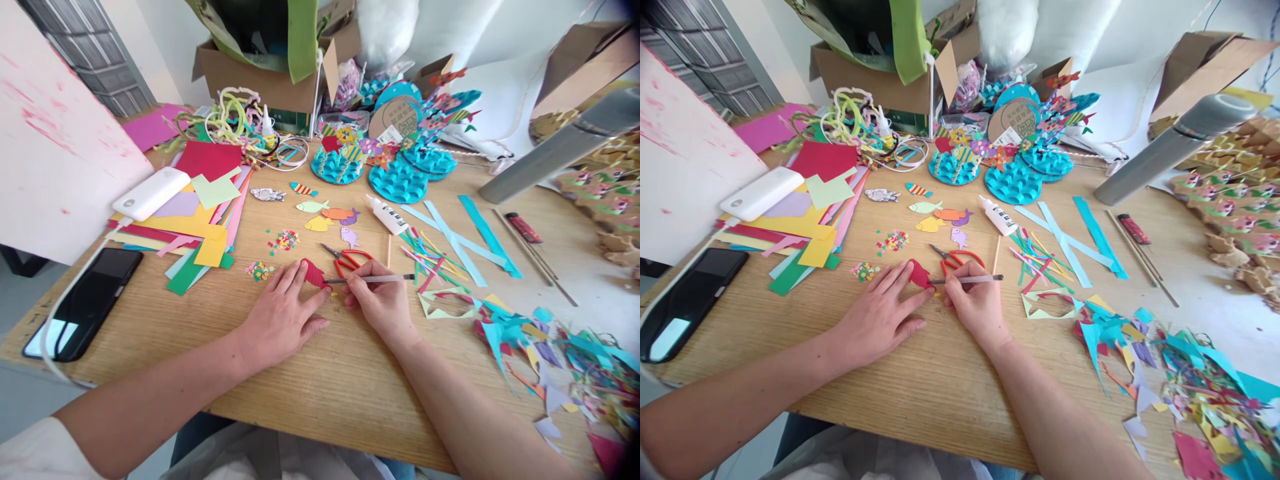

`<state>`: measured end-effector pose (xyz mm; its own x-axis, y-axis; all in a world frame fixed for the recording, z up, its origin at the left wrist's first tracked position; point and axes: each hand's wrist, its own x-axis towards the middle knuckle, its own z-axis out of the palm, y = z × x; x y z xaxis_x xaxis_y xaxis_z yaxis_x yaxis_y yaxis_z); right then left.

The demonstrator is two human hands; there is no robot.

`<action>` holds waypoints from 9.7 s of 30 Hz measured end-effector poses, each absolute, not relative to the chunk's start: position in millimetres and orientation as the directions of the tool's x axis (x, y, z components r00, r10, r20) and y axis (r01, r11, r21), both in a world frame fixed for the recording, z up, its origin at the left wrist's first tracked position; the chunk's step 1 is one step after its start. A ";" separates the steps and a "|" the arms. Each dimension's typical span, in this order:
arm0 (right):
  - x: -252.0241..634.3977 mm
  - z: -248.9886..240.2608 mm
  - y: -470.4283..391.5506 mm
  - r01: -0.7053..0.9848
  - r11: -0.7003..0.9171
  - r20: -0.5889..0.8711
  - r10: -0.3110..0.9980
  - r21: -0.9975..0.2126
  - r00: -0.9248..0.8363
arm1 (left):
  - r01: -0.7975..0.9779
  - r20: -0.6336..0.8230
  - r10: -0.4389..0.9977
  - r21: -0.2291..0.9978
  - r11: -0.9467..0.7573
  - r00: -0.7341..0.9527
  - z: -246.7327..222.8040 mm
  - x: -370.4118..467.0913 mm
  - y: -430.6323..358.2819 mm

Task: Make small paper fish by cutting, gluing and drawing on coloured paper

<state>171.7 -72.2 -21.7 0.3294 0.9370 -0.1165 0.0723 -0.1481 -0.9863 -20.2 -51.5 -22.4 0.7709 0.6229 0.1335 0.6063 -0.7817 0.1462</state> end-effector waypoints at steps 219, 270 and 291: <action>171.5 -27.8 -77.3 0.207 0.154 0.234 0.862 -0.966 0.450 | 0.558 0.216 0.611 0.261 -0.788 0.761 -22.8 -23.8 -51.4; 187.2 -19.0 -71.9 0.836 0.463 0.581 0.781 -0.294 -0.228 | 0.541 0.411 0.672 0.400 -0.740 0.616 -21.1 -34.2 -33.1; 182.9 -12.4 -74.5 0.692 0.562 0.516 0.798 -0.453 -0.310 | 0.524 0.391 0.658 0.402 -0.751 0.643 -23.6 -30.5 -27.7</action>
<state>182.9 -74.5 -12.4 -0.3100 0.7984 0.5161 0.6920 0.5618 -0.4534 -30.5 -27.7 -23.6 0.6431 0.6583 0.3912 0.5238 -0.7508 0.4024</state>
